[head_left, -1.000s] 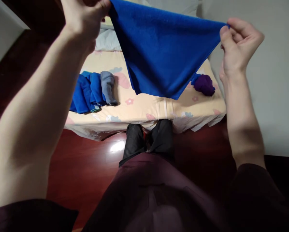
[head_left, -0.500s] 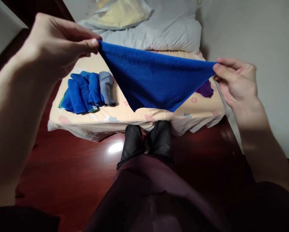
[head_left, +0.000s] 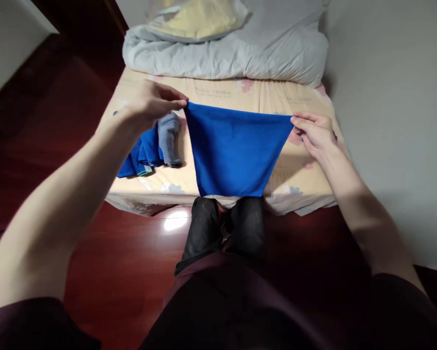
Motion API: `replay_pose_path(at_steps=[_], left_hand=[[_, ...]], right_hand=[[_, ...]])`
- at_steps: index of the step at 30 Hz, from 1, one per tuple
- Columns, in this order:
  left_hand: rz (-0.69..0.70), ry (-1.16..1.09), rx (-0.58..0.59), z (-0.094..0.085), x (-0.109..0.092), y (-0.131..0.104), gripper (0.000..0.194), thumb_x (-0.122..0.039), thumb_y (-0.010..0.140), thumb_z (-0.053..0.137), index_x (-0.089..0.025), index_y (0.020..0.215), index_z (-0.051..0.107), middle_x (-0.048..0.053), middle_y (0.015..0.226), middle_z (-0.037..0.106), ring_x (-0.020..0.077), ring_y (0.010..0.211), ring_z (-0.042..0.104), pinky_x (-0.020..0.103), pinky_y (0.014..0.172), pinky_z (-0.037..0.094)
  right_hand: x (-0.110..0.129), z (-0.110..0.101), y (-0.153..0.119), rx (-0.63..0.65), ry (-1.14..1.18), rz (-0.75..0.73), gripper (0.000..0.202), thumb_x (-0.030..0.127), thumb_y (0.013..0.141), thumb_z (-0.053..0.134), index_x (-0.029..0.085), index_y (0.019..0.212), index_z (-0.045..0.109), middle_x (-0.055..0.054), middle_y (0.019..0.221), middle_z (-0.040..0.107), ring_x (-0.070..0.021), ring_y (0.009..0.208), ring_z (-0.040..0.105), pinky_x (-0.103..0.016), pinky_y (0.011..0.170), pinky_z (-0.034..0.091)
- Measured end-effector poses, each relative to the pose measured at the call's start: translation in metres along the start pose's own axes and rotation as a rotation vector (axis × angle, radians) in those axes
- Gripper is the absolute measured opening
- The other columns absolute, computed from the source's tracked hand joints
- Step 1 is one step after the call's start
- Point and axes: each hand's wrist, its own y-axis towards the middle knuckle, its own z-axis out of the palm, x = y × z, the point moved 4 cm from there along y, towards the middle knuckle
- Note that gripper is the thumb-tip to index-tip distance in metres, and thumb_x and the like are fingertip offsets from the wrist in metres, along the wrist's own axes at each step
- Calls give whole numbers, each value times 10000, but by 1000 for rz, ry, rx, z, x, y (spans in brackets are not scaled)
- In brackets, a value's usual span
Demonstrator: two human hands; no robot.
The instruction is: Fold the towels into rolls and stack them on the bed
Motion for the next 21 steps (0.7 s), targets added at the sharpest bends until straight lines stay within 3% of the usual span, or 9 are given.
replay_pose_path(at_steps=[3, 5, 8, 10, 12, 15, 18, 21], left_hand=[[44, -55, -77, 10, -3, 37, 346, -406, 703, 903, -197, 963, 811, 46, 923, 788, 186, 855, 632, 468, 1016, 578], [139, -81, -166, 9, -10, 51, 420, -513, 705, 910, -224, 993, 807, 34, 946, 778, 205, 919, 644, 457, 1034, 564], [271, -77, -248, 8, -10, 49, 522, -639, 751, 862, -259, 1104, 800, 16, 1045, 779, 216, 1009, 663, 416, 1022, 558], [310, -21, -268, 13, 4, 33, 487, -627, 817, 813, -266, 1144, 804, 16, 1076, 788, 213, 1011, 669, 394, 998, 555], [314, 55, -276, 27, 33, 8, 392, -563, 892, 766, -268, 1145, 816, 26, 1057, 796, 219, 1008, 666, 398, 1003, 548], [224, 180, -244, 60, 95, -39, 307, -517, 926, 732, -289, 1110, 821, 27, 993, 789, 253, 1060, 646, 438, 1032, 550], [21, 249, -73, 104, 165, -91, 275, -445, 911, 708, -277, 1104, 812, 51, 976, 776, 284, 1048, 653, 465, 990, 579], [-156, 222, 106, 140, 216, -139, 310, -387, 918, 684, -276, 1191, 784, 61, 1040, 791, 306, 1112, 674, 467, 1008, 584]], right_hand=[[-7, 11, 45, -53, -42, -195, 156, 136, 841, 898, 165, 918, 765, 8, 776, 751, -102, 671, 653, -284, 704, 571], [-2, 12, 61, -91, -46, -346, 177, 162, 849, 903, 181, 954, 762, -34, 908, 790, -110, 802, 679, -299, 813, 580], [1, 6, 59, -115, -75, -511, 165, 193, 881, 882, 220, 988, 760, -74, 1025, 806, -106, 855, 652, -294, 847, 546], [-11, 0, 43, -116, -108, -538, 145, 238, 890, 872, 230, 988, 766, -69, 987, 797, -125, 834, 648, -308, 826, 535], [-39, -3, 22, -104, -151, -486, 152, 279, 870, 878, 227, 969, 774, -50, 945, 777, -154, 842, 662, -327, 824, 538], [-105, -3, -18, -65, -266, -311, 165, 276, 805, 896, 215, 910, 785, -22, 904, 746, -178, 882, 665, -336, 845, 540], [-181, 0, -62, -4, -378, -95, 121, 241, 774, 881, 193, 838, 791, -12, 841, 725, -161, 798, 608, -319, 821, 517], [-243, 6, -100, 124, -361, 121, 178, 306, 757, 890, 170, 765, 776, -4, 740, 700, -145, 699, 562, -298, 728, 477]])
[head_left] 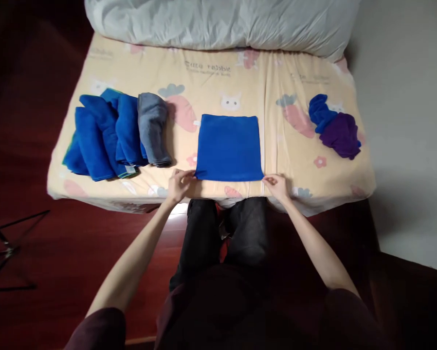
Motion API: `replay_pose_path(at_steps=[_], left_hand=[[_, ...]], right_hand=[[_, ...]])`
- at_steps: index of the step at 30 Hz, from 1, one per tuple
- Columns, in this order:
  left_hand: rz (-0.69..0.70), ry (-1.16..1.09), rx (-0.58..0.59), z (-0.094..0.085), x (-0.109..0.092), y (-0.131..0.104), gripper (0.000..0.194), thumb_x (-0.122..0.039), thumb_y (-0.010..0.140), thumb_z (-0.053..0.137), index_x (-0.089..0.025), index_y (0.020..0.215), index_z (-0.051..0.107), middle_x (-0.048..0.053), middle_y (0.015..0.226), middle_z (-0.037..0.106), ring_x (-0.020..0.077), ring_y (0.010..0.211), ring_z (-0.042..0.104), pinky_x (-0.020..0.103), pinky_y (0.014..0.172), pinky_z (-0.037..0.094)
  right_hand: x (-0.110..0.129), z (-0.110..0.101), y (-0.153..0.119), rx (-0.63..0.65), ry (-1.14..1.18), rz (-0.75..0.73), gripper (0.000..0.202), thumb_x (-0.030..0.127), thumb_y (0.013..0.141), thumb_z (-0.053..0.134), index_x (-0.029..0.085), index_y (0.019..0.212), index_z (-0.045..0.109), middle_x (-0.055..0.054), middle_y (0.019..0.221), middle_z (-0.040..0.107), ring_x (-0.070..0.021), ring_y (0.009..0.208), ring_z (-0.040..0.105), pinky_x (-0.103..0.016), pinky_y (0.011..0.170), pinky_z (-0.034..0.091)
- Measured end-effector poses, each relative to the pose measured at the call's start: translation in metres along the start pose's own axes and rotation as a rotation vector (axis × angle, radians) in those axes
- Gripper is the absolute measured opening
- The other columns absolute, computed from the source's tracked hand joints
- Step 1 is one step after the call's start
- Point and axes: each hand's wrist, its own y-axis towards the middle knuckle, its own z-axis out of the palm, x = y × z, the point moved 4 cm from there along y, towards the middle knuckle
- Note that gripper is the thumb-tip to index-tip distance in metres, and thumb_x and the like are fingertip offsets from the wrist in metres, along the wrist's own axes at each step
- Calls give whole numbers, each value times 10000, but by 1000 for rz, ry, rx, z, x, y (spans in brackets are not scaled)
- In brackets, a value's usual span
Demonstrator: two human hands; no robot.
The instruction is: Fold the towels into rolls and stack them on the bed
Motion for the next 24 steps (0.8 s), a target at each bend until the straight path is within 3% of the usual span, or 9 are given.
replay_pose_path(at_steps=[2, 4, 8, 12, 15, 19, 24], left_hand=[[-76, -42, 49, 21, 19, -15, 393, -401, 894, 726, -267, 1262, 753, 68, 1085, 793, 312, 1166, 690, 466, 1053, 573], [-160, -137, 6, 31, 29, -21, 488, -440, 869, 763, -244, 1314, 717, 81, 1113, 798, 304, 1145, 720, 460, 1053, 574], [-315, -461, -136, 38, 35, -11, 607, -432, 758, 844, -164, 1282, 698, 102, 986, 812, 257, 929, 769, 405, 951, 599], [-326, -656, -188, 35, 32, -9, 663, -447, 665, 896, -146, 1225, 708, 102, 935, 811, 243, 871, 775, 356, 858, 606], [-310, -652, -182, 28, 34, -21, 674, -471, 649, 902, -144, 1210, 719, 106, 949, 814, 247, 886, 784, 338, 833, 609], [-325, -588, -81, 25, 41, -34, 642, -487, 652, 899, -138, 1165, 737, 123, 961, 822, 279, 937, 790, 375, 883, 615], [-309, -453, 20, 28, 38, -24, 592, -476, 690, 892, -166, 1168, 735, 122, 988, 835, 312, 1014, 792, 414, 948, 613]], right_hand=[[-24, 13, -11, 44, 80, 74, 265, 395, 750, 894, 166, 782, 766, 0, 715, 698, -138, 668, 563, -290, 692, 462], [-35, 19, -14, 4, 173, 118, 363, 479, 715, 914, 171, 810, 746, -17, 753, 729, -143, 688, 608, -288, 704, 481], [-35, 23, -9, -53, 267, 266, 544, 563, 569, 983, 184, 850, 710, -73, 868, 778, -178, 755, 678, -290, 690, 515], [-28, 19, -13, -78, 301, 314, 614, 605, 519, 976, 191, 859, 677, -81, 903, 776, -139, 666, 596, -251, 561, 428], [-28, 10, -24, -83, 333, 270, 599, 604, 527, 963, 201, 831, 641, -71, 880, 761, -140, 680, 603, -244, 564, 426], [-38, 4, -35, -24, 310, 282, 592, 603, 524, 961, 199, 812, 639, -78, 888, 754, -167, 744, 632, -259, 604, 453], [-43, 14, -30, 49, 263, 312, 660, 646, 485, 969, 190, 858, 669, -90, 917, 758, -171, 741, 625, -268, 603, 444]])
